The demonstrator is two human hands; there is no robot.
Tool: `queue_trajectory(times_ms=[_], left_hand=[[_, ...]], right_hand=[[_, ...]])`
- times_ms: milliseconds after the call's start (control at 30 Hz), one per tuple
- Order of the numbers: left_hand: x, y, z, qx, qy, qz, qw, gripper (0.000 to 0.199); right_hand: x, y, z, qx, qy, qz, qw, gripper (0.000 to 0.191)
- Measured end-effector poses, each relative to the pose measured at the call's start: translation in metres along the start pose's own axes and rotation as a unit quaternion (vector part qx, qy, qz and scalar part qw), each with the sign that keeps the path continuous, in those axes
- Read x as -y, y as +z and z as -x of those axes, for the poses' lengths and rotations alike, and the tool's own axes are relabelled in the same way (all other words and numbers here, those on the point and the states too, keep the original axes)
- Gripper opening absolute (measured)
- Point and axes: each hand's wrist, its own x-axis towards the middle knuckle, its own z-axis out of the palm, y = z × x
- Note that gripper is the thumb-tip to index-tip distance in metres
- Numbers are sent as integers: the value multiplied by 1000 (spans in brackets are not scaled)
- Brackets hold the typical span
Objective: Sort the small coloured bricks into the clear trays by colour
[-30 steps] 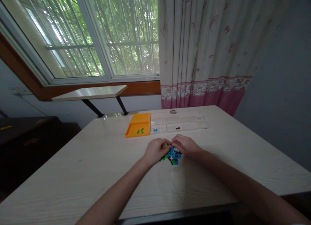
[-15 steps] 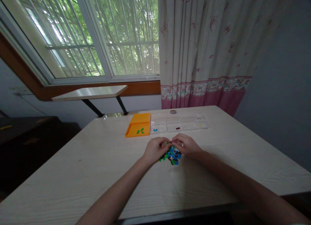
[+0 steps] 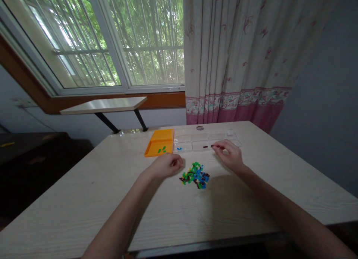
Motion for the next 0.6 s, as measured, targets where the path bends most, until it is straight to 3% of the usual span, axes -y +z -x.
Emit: queue_trajectory(times_ms=[200, 600], left_hand=[[6, 1, 5, 122, -17, 68, 990, 28], [1, 6, 3, 120, -1, 23, 992, 25]], right_hand=[[-5, -9, -4, -20, -23, 24, 999, 12], [-4, -8, -4, -17, -31, 23, 999, 11]])
